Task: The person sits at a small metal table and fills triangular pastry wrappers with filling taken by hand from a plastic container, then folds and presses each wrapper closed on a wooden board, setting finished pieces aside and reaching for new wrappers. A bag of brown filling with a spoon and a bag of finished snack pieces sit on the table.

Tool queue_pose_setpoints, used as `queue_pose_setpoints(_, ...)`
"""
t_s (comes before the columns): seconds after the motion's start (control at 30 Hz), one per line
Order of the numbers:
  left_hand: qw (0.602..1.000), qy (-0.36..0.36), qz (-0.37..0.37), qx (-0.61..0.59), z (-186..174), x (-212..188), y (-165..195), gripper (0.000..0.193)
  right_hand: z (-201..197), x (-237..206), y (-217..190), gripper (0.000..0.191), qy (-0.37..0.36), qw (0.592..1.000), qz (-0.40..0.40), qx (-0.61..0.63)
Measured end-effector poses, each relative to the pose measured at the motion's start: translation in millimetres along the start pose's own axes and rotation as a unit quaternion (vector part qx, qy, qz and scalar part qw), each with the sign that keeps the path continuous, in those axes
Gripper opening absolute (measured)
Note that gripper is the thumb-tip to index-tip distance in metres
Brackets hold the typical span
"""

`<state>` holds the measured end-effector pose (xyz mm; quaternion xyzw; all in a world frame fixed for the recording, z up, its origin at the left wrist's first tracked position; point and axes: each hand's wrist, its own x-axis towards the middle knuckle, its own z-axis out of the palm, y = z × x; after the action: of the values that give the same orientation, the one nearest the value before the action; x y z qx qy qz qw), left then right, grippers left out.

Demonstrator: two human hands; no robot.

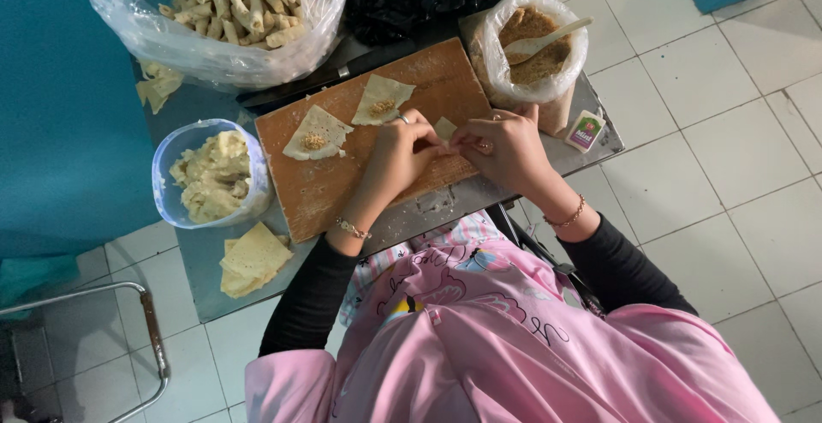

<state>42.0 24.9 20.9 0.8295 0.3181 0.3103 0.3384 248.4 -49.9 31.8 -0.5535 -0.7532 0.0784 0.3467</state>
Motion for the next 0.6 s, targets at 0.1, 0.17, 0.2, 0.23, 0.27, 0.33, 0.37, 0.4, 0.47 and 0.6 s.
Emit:
queue_pose_setpoints(0.1,0.999,-0.003,-0.020,-0.048,3.0,3.4,-1.0,0.022,0.9,2.3,-1.9,0.011,-0.015,0.999,0.007,-0.030)
queue_pose_setpoints(0.17,0.999,0.009,0.022,-0.037,4.1,3.1,0.6,0.021,1.5,1.4,-3.3,0.011,-0.018,0.998,0.005,-0.056)
queue_pose_setpoints(0.2,0.999,0.014,0.042,-0.031,3.9,2.4,1.8,0.021,1.7,0.0,-4.5,0.011,-0.015,0.998,0.002,-0.068)
queue_pose_setpoints(0.23,0.998,0.019,0.053,-0.006,3.0,1.4,3.0,0.019,2.4,-1.2,-5.6,0.011,-0.013,0.997,-0.003,-0.080)
queue_pose_setpoints(0.27,0.998,0.023,0.063,0.019,1.5,-0.3,4.4,0.018,3.1,-2.7,-6.5,0.011,-0.014,0.997,0.008,-0.076)
queue_pose_setpoints(0.33,0.990,0.031,0.107,0.085,-1.7,-3.9,7.6,0.018,3.5,-5.4,-6.9,0.013,-0.014,0.997,0.031,-0.070)
queue_pose_setpoints(0.37,0.981,0.037,0.141,0.127,-4.3,-6.5,9.2,0.019,3.7,-5.5,-6.0,0.013,-0.007,0.997,0.029,-0.067)
queue_pose_setpoints(0.4,0.969,0.042,0.175,0.168,-6.8,-8.1,10.4,0.019,3.6,-5.6,-4.7,0.013,0.000,0.997,0.027,-0.066)
queue_pose_setpoints(0.47,0.958,0.028,0.198,0.207,-13.5,-10.6,10.9,0.017,3.0,-6.6,-1.8,0.014,0.009,0.999,0.024,-0.048)
queue_pose_setpoints(0.6,0.940,0.017,0.223,0.257,-16.7,-9.5,9.2,0.011,4.4,-6.5,2.9,0.017,0.024,0.999,-0.003,-0.031)
